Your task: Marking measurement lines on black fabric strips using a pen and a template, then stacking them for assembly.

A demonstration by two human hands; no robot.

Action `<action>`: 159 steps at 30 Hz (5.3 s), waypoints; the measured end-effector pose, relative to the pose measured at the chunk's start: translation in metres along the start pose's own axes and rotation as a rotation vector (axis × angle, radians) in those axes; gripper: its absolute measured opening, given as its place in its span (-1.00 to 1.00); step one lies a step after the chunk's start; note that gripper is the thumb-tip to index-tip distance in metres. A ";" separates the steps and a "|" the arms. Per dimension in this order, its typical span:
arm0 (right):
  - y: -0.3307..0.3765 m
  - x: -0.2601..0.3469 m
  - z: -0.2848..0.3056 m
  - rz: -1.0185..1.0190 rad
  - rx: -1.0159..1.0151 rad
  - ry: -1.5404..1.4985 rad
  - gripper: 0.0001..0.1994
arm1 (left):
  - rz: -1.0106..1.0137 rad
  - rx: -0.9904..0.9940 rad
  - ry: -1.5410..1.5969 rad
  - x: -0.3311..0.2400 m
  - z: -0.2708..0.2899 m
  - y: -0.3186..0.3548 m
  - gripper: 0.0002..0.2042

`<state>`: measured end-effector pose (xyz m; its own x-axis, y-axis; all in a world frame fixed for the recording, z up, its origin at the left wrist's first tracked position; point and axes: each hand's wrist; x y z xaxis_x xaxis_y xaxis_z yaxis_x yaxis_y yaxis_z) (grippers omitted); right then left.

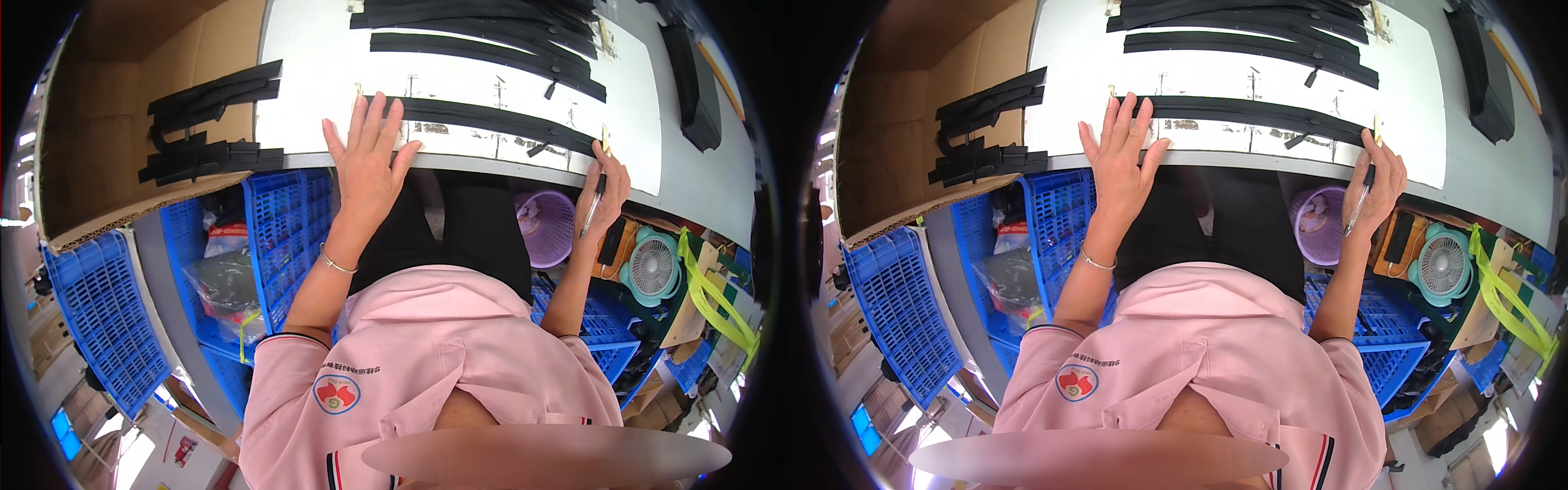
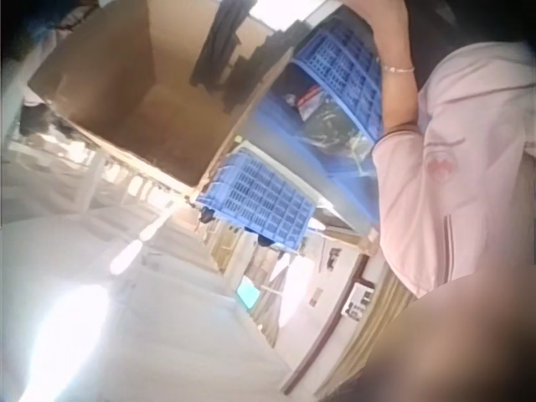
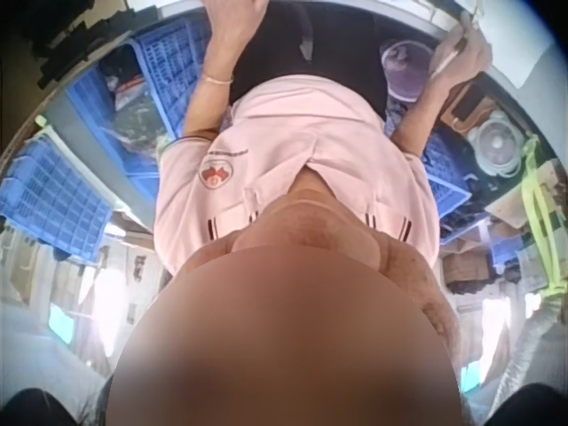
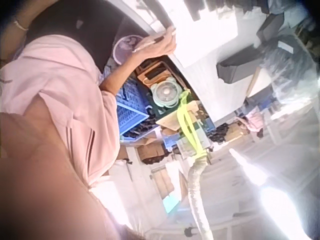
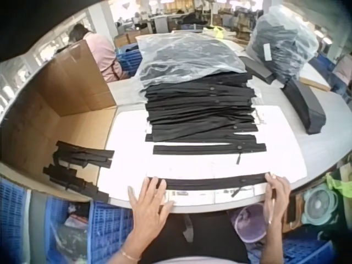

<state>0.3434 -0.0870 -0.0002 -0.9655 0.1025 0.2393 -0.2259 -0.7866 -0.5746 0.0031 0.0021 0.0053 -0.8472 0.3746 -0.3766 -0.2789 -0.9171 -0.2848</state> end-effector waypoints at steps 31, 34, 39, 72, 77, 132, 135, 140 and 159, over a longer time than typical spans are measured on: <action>-0.066 0.187 -0.083 -0.053 0.353 -0.870 -0.71 | 0.002 -0.176 0.093 0.002 -0.009 0.002 -0.43; -0.065 0.191 -0.081 -0.114 0.327 -0.921 -0.73 | 0.024 -0.158 0.084 0.002 -0.008 0.002 -0.46; -0.065 0.183 -0.079 -0.068 0.421 -0.998 -0.79 | 0.031 -0.146 0.071 0.001 -0.008 0.001 -0.46; -0.061 0.110 -0.048 -0.304 0.136 -0.781 -0.80 | -0.047 -0.013 0.199 -0.039 -0.007 -0.010 -0.34; -0.060 0.111 -0.053 -0.333 0.127 -0.820 -0.79 | -0.110 0.089 0.305 -0.070 -0.022 -0.014 -0.44; -0.060 0.002 -0.021 -0.328 0.167 -0.749 -0.78 | -0.277 -0.050 0.478 -0.162 -0.086 -0.067 -0.90; -0.059 0.005 -0.020 -0.334 0.134 -0.752 -0.79 | -0.276 -0.056 0.477 -0.162 -0.086 -0.067 -0.90; -0.056 -0.001 -0.016 -0.299 0.161 -0.875 -0.79 | -0.287 -0.064 0.515 -0.162 -0.088 -0.066 -0.90; -0.040 -0.018 -0.021 -0.505 0.100 -0.942 -0.80 | -0.256 0.080 0.266 -0.148 -0.057 -0.049 -0.63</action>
<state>0.3667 -0.0443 0.0017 -0.2653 -0.0474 0.9630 -0.5179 -0.8355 -0.1838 0.1681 -0.0011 0.0249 -0.6009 0.6060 -0.5211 -0.5099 -0.7928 -0.3339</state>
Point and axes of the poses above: each hand's wrist, its own y-axis away from the middle knuckle, its own z-axis out of the back of the hand, x = y × z, and after that the axes turned 4 degrees about z, right-handed
